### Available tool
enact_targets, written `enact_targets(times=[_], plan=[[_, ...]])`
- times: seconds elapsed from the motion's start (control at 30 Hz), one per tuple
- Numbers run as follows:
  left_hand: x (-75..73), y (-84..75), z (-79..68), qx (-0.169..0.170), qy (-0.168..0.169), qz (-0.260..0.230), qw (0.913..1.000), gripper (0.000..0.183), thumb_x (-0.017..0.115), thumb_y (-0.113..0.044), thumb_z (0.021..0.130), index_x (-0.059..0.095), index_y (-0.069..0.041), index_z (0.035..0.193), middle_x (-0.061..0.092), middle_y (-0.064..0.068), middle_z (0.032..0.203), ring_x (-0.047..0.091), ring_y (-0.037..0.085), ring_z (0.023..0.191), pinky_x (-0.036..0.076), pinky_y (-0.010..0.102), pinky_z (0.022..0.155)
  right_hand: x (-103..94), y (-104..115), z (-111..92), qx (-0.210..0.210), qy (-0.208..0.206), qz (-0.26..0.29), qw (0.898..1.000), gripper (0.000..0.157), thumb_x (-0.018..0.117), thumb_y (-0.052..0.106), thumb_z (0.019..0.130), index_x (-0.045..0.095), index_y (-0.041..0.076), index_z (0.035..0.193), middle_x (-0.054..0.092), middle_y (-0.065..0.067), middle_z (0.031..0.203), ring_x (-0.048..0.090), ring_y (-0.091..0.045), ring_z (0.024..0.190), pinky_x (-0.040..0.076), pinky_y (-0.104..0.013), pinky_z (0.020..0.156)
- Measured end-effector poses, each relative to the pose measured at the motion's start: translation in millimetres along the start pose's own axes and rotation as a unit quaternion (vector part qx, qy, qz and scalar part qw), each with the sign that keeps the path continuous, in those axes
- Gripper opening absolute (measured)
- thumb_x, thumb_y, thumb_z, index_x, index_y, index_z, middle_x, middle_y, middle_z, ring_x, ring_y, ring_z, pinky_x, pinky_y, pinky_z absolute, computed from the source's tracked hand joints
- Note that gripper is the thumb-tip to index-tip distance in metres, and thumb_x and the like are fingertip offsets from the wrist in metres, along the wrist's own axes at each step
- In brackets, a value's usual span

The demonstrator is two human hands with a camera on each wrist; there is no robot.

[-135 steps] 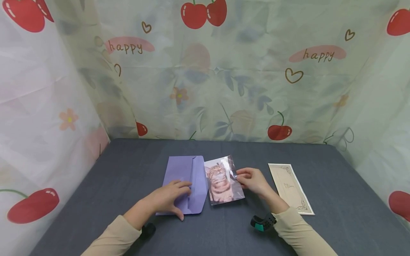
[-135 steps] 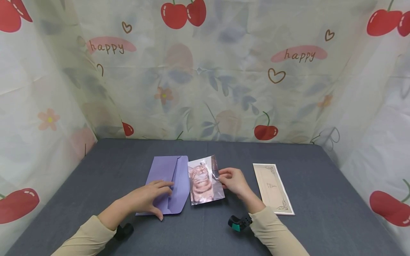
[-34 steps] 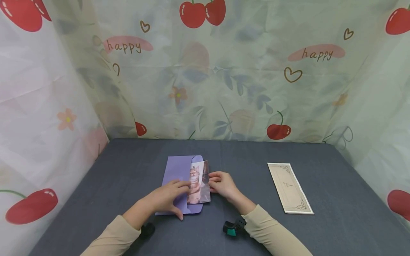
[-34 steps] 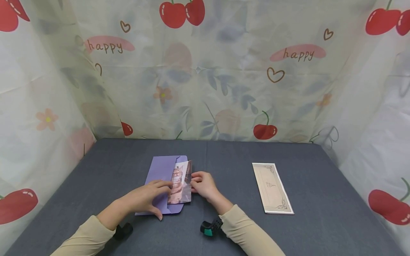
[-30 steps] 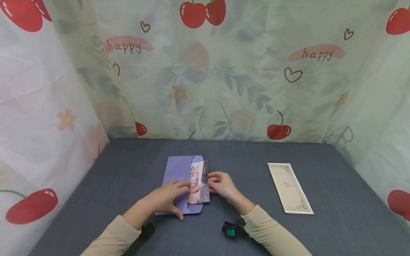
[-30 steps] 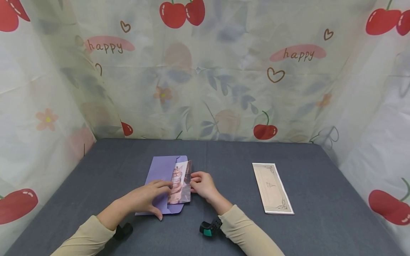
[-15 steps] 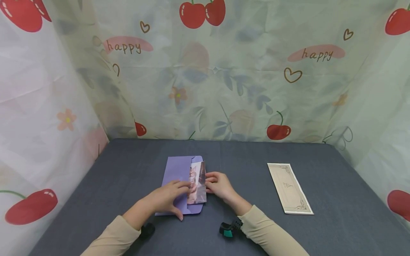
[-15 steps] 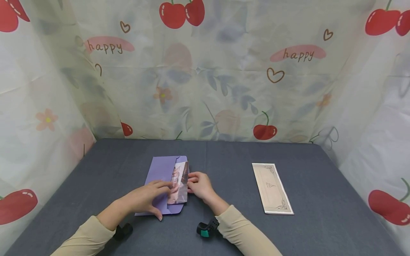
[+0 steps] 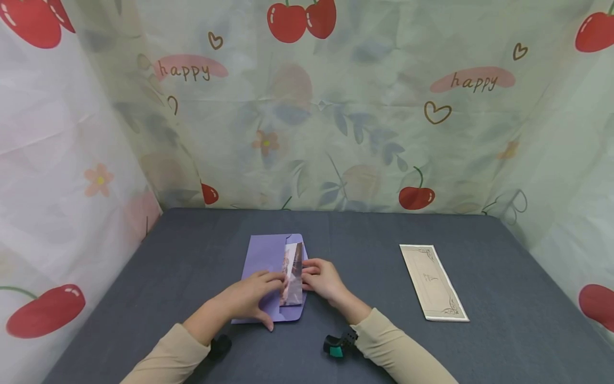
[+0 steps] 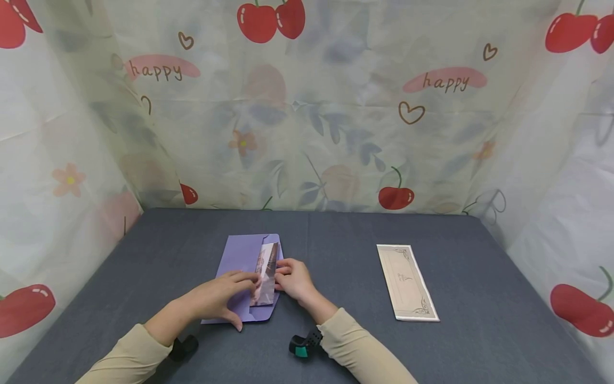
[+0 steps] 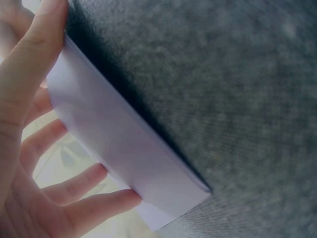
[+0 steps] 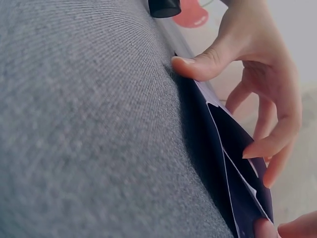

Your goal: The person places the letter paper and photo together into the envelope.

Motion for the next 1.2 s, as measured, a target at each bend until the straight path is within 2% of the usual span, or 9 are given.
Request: enact_targets(times=[0.13,0.37,0.8,1.2], plan=[[0.0,0.5,0.1,-0.001,-0.002,0.002,1.0,0.072,0.081,-0.049,0.059,0.057,-0.012,0.115,0.052,0.01,0.133,0.049,0.034,0.12,0.044,0.045,0.098,3.2,1,-1,0.003,0.007,0.013,1.0,0.037,0.053,-0.007,0.086,0.049,-0.013,0.123,0.062,-0.031,0.108,0.064,-0.017,0.084,0.057,-0.031,0.072],[0.0,1.0,0.3,-0.01,0.005,-0.005,0.9999,0.064,0.081,-0.048,0.059,0.057,-0.014,0.107,0.052,0.01,0.134,0.049,0.036,0.12,0.044,0.047,0.098,7.5,1,-3,0.004,0.016,0.008,1.0,0.037,0.053,-0.005,0.088,0.048,-0.012,0.124,0.062,-0.03,0.109,0.066,-0.021,0.088,0.057,-0.032,0.074],[1.8,3.0,0.6,-0.023,0.02,-0.02,0.9993,0.064,0.081,-0.048,0.061,0.057,-0.014,0.11,0.051,0.009,0.134,0.047,0.035,0.123,0.043,0.047,0.1,11.4,0,1,0.0,0.027,-0.001,1.0,0.04,0.057,-0.005,0.086,0.048,-0.011,0.124,0.063,-0.029,0.111,0.067,-0.02,0.085,0.057,-0.031,0.07],[1.0,2.6,0.4,-0.017,0.017,-0.018,0.9995,0.063,0.081,-0.048,0.061,0.057,-0.014,0.109,0.051,0.009,0.134,0.047,0.036,0.122,0.043,0.048,0.099,17.4,3,3,-0.006,0.027,-0.002,1.0,0.04,0.059,-0.005,0.085,0.049,-0.011,0.122,0.063,-0.03,0.111,0.068,-0.023,0.086,0.057,-0.031,0.069]])
Point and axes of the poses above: each hand's wrist, its own z-axis towards the middle knuckle, its own x-axis out of the palm, y = z × x, the point moved 9 cm from there along z, towards the middle knuckle
